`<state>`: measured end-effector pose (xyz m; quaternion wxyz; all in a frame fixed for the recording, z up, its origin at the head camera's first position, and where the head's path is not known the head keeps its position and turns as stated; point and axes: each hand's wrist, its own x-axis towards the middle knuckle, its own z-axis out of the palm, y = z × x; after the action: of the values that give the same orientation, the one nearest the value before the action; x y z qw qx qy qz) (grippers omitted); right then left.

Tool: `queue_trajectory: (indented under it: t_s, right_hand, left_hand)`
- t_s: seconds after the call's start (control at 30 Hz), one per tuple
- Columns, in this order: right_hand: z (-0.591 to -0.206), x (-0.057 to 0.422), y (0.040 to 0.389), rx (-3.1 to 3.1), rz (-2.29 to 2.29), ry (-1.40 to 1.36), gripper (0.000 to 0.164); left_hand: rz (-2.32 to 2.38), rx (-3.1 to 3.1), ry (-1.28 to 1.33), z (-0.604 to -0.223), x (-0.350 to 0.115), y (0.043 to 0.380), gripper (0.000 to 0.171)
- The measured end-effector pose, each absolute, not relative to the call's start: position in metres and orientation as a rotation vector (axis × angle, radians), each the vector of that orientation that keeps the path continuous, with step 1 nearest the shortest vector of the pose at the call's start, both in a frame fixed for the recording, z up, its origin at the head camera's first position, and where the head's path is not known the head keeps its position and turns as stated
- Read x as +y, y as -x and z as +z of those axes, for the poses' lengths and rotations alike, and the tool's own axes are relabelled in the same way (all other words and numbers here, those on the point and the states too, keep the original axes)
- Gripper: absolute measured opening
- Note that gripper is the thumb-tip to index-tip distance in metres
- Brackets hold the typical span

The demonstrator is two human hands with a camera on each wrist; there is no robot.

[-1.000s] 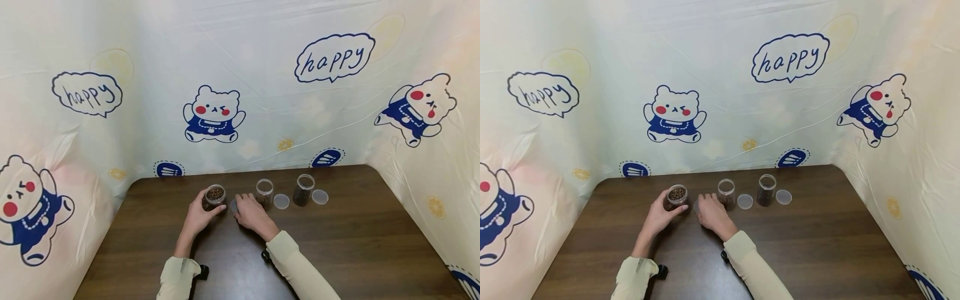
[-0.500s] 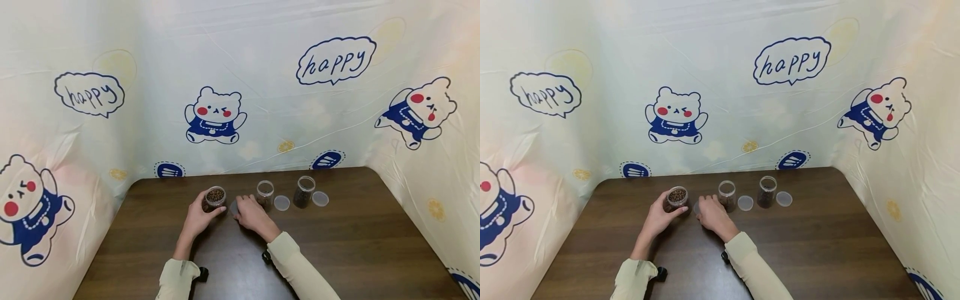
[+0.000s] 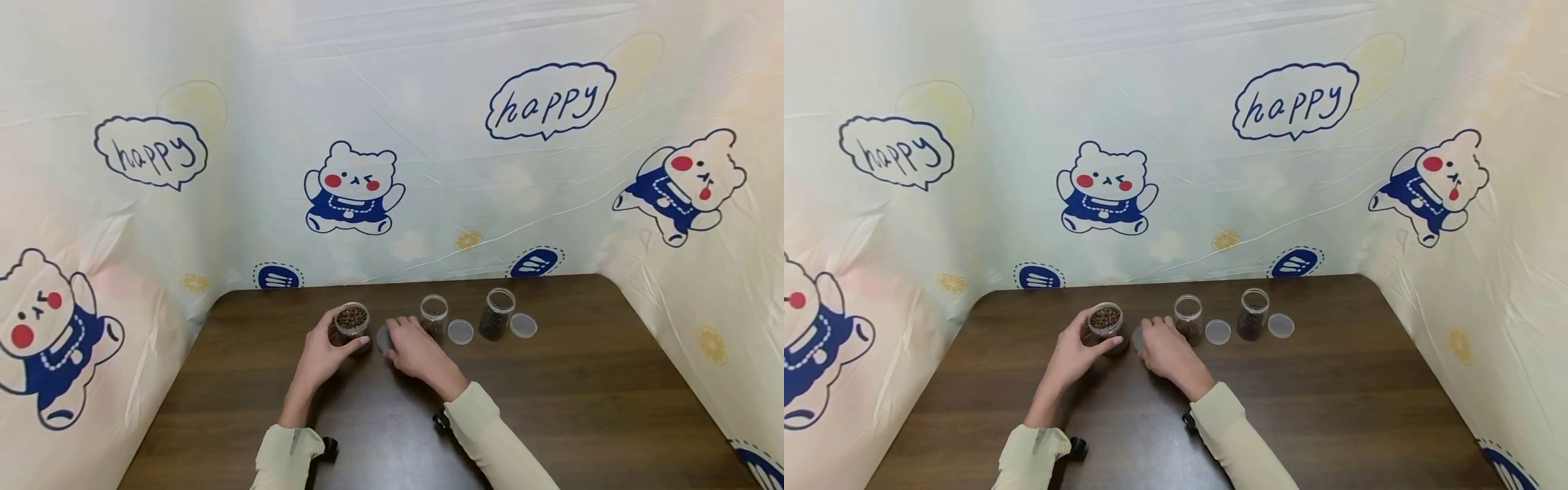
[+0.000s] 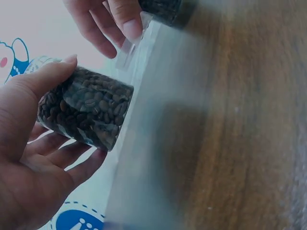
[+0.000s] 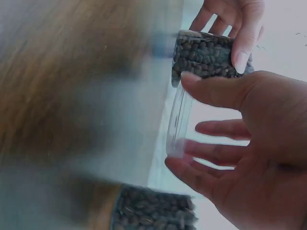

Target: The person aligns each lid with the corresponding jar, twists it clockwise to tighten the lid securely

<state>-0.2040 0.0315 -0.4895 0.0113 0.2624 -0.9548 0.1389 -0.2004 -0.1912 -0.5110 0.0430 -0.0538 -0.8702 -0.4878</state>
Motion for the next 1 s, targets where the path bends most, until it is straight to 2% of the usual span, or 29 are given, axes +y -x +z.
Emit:
queue_trajectory:
  t_s: [0.63, 1.0]
  right_hand:
    - [-0.459, 0.087, 0.153, -2.988, 0.475, -0.914, 0.056]
    - [-0.467, 0.129, 0.139, -2.979, 0.505, -0.842, 0.06]
  left_hand:
    - [-1.56, -2.649, 0.34, -0.486, -0.163, 0.172, 0.075]
    - [-1.61, -2.71, 0.383, -0.49, -0.132, 0.158, 0.075]
